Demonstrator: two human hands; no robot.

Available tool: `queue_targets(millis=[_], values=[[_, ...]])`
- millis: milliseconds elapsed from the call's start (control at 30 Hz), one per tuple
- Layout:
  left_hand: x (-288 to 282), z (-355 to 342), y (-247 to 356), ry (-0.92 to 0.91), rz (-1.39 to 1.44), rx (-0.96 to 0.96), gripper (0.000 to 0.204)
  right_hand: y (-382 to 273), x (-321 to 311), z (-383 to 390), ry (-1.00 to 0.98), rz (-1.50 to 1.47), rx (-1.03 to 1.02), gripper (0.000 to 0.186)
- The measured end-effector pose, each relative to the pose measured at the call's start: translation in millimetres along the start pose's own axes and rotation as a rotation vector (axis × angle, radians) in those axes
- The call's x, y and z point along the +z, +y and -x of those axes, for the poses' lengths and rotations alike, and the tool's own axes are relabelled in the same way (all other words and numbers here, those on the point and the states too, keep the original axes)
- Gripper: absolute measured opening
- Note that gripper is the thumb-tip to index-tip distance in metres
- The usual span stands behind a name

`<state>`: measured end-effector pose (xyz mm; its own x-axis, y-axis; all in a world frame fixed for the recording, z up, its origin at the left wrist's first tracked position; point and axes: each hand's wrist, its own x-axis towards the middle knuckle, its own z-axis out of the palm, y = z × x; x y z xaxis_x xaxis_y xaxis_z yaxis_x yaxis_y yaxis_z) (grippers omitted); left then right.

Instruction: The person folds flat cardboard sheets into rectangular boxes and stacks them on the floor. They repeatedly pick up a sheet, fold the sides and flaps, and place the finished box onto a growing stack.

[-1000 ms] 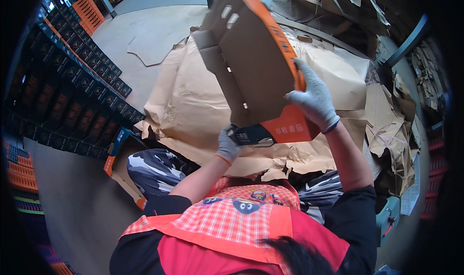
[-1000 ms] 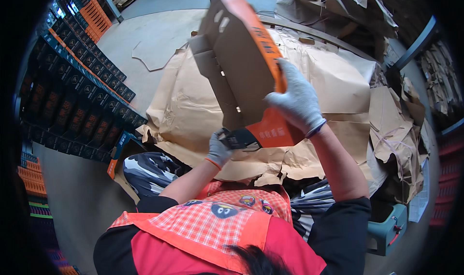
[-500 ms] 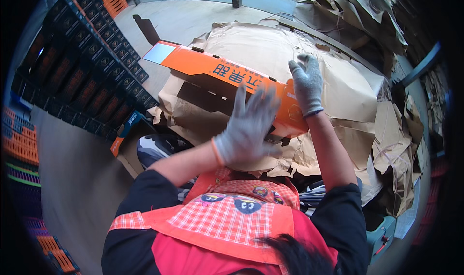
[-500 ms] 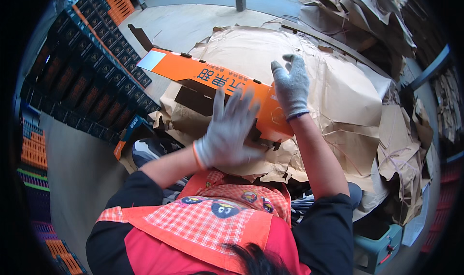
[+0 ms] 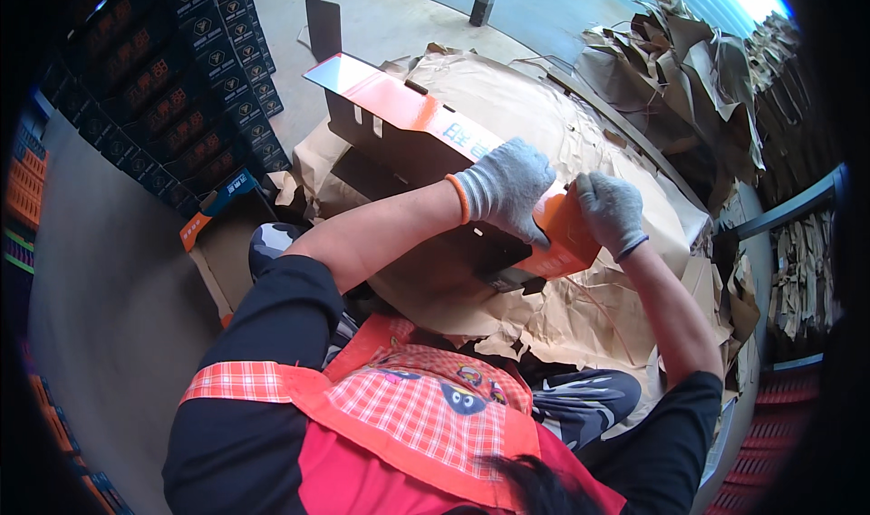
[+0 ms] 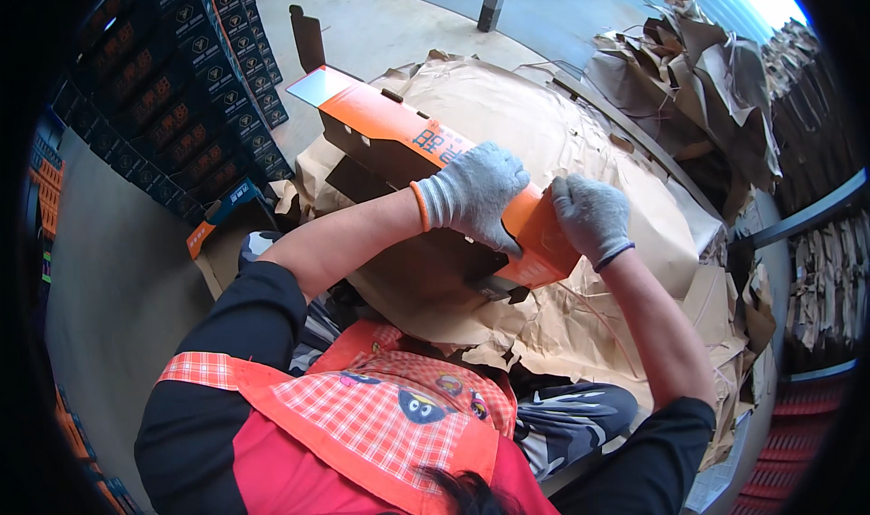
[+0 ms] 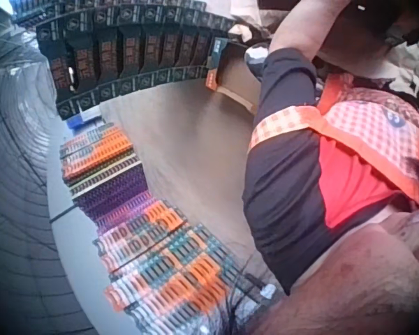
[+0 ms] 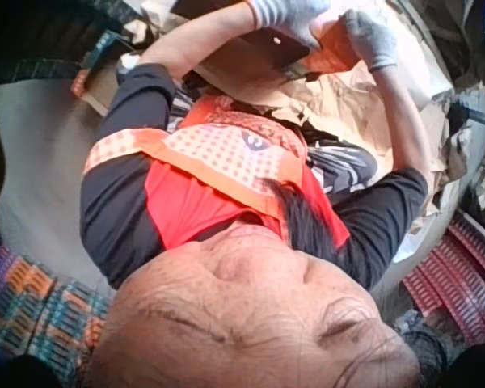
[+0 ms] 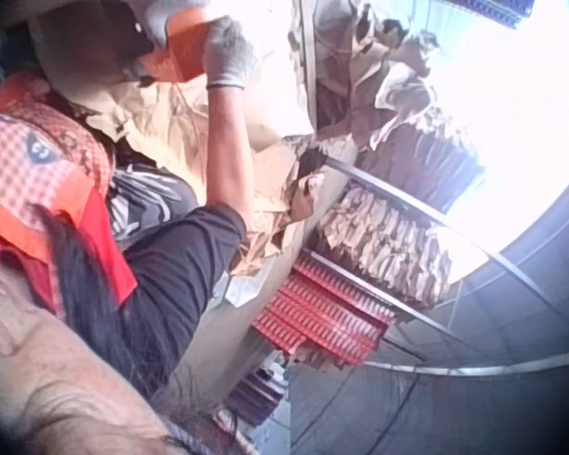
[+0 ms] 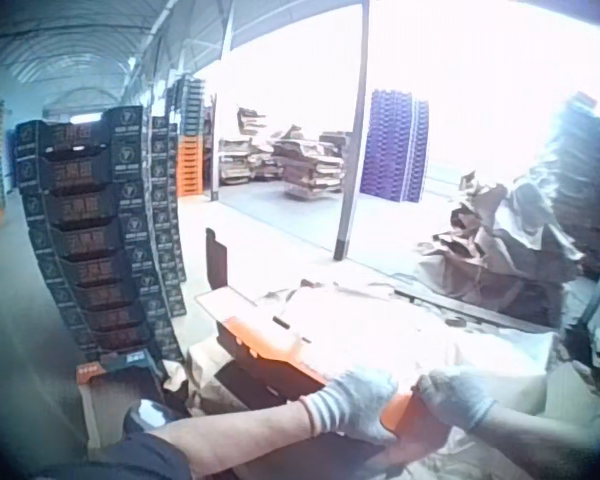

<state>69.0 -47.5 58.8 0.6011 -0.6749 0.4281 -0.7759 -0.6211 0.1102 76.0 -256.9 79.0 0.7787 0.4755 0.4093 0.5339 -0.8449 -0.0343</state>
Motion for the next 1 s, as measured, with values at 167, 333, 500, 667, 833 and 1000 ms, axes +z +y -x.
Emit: queue_targets(millis=[167,333,500,667,833,1000], values=[[7.7,15.4,2.0,0.086,0.062,-0.04,0.072,-12.6,37.1,-40.2,-0.206,0.105,0.097,0.025],[2.9,39.6,-1.6,0.225,0.221,-0.163,0.075,-38.4,40.7,-48.0,-0.229,-0.384,0.204,0.033],[5.0,52.0,-23.0,0.703,1.001,-0.469,0.036,-97.0,9.1,-13.0,-0.354,-0.012,-0.205,0.073],[-17.3,127.1,-7.6,0.358,0.286,-0.003,0.056,-54.1,11.1,-16.2,0.051,-0.478,-0.008,0.06],[-44.9,213.0,35.8,-0.02,0.058,-0.127,0.126,52.6,27.5,14.2,-0.158,-1.322,0.562,0.019],[-38.4,152.6,28.9,0.218,0.13,-0.2,0.11,19.2,142.4,88.1,-0.418,-1.362,1.152,0.013]])
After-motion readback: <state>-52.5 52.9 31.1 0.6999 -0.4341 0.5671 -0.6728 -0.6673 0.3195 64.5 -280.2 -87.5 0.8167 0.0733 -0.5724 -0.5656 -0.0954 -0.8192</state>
